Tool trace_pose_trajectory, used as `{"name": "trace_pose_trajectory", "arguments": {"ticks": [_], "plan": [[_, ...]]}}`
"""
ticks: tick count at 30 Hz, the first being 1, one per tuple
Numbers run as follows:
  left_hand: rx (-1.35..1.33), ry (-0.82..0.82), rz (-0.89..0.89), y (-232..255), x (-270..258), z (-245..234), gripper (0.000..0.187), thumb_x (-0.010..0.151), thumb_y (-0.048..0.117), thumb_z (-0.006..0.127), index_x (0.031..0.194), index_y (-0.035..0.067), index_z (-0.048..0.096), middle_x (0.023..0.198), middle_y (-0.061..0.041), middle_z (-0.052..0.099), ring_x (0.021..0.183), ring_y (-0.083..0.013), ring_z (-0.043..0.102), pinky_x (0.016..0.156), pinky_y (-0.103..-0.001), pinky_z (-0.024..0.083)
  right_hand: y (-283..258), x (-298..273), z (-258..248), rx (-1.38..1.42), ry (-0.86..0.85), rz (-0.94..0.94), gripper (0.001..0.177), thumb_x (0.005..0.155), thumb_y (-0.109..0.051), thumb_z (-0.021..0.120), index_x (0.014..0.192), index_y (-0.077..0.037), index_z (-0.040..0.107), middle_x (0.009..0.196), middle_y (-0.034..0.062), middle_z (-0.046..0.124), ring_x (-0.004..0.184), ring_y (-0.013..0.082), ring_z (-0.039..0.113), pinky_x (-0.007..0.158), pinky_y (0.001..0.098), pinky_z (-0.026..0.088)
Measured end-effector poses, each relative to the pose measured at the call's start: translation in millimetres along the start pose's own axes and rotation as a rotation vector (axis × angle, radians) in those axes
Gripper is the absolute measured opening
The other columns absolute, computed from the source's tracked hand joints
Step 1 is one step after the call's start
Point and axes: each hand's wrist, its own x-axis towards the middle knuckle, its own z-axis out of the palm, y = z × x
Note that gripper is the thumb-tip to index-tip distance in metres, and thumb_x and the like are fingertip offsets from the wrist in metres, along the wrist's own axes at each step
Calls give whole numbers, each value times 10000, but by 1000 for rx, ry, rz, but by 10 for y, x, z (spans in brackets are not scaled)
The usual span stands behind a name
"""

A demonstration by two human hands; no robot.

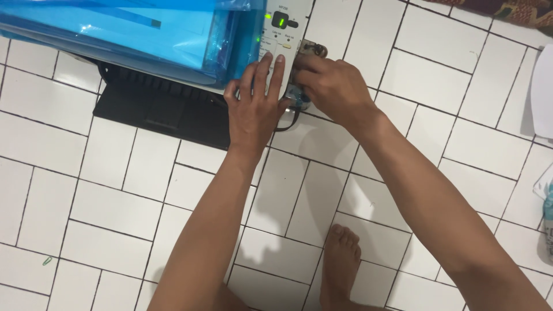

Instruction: Troubleshooting and cleaning the external ink tanks of a printer.

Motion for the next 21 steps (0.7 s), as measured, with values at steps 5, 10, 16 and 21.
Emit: {"name": "trace_pose_trajectory", "arguments": {"ticks": [5, 10, 16, 21], "plan": [[-21, -16, 3, -10, -6, 15, 958, 828, 498, 891, 1610, 207, 422, 1580, 0, 422, 1439, -192, 373, 1094, -447, 296, -4, -28, -24, 40, -17, 15, 207, 880, -51, 746, 1083, -94, 752, 1090, 14, 702, 876, 237, 708, 732, 373, 581], [-16, -5, 2, -20, -6, 12, 952, 824, 498, 890, 1603, 214, 423, 1581, 4, 419, 1436, -194, 375, 1093, -449, 299, -36, 32, -48, 183, -21, 93, 161, 908, -69, 746, 1069, -79, 737, 1113, 32, 714, 897, 268, 706, 729, 384, 580], [-26, -1, 3, -18, 4, 21, 967, 809, 502, 895, 1604, 211, 430, 1578, 4, 423, 1436, -196, 382, 1089, -444, 303, -2, 54, 78, 245, 23, 101, 189, 896, -57, 767, 1064, -61, 682, 1102, 60, 697, 910, 298, 701, 745, 393, 583], [4, 12, 2, -12, -11, 40, 932, 844, 515, 879, 1605, 216, 431, 1578, 6, 426, 1430, -190, 381, 1082, -448, 302, -64, 49, 117, 272, 76, 182, 259, 872, -46, 782, 1033, -54, 579, 1007, 101, 648, 820, 313, 677, 669, 403, 568]]}}
